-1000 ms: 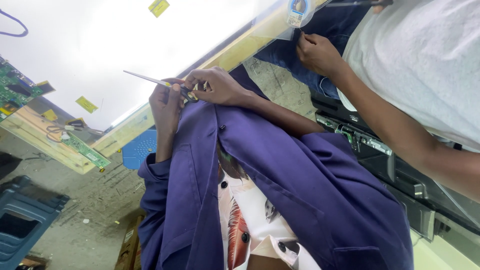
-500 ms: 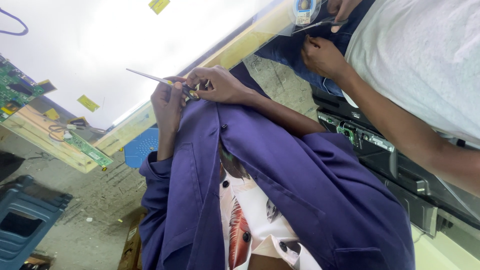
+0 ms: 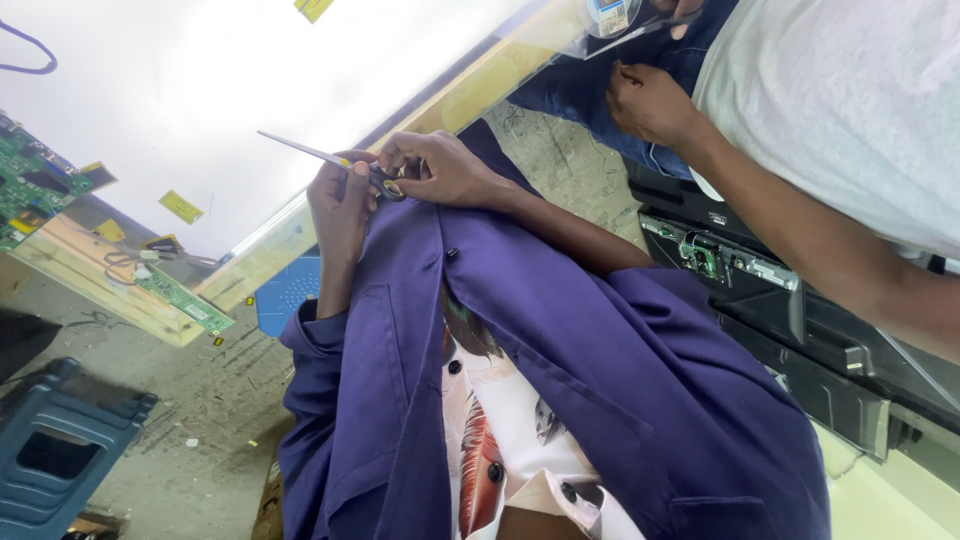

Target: Polishing the edge of a screen panel using a specialized strip and liquid, followed by trimming with scissors.

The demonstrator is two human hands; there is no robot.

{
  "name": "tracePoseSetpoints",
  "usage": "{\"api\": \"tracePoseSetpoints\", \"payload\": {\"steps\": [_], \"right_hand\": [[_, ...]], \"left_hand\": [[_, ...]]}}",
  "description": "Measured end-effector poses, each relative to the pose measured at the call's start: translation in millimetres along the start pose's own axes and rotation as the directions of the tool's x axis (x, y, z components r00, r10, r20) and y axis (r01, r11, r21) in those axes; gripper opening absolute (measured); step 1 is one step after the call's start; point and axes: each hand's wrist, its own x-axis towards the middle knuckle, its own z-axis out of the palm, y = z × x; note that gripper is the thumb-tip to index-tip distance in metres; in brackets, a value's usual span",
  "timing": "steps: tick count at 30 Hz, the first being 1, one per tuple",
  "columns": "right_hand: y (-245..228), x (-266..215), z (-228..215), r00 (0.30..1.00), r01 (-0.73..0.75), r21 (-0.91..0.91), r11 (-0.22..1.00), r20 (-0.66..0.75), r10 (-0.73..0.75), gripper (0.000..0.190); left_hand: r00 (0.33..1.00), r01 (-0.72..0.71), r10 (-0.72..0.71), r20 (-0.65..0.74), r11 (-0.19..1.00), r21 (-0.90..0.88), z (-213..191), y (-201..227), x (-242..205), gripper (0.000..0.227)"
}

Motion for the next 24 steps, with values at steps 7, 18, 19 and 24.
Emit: {"api": "tracePoseSetpoints", "payload": {"steps": [7, 18, 19, 24], "right_hand": [[8.0, -16.3, 2.6, 0.997, -0.02, 0.059, 0.998, -0.07, 0.025, 0.035], [2.8, -118.6, 5.3, 0.818, 0.044, 0.475, 0.879, -0.522, 0.241, 0.035], [1.9, -127.0, 6.2, 0.784, 0.069, 0.44, 0.895, -0.578, 0.224, 0.035], [-12.0, -150.0, 3.1, 0.706, 0.079, 0.417, 0.906, -0.665, 0.244, 0.038]], "left_hand": [[0.991, -0.037, 0.026, 0.13, 0.996, 0.082, -1.0, 8.4, 6.0, 0.04], [0.859, -0.313, -0.019, 0.512, 0.771, 0.555, 107.7, -5.3, 101.1, 0.038], [0.827, -0.493, 0.148, 0.543, 0.656, 0.572, 128.1, -25.4, 114.6, 0.023], [0.721, -0.671, 0.391, 0.572, 0.189, 0.717, 217.0, -38.4, 153.3, 0.067]]}}
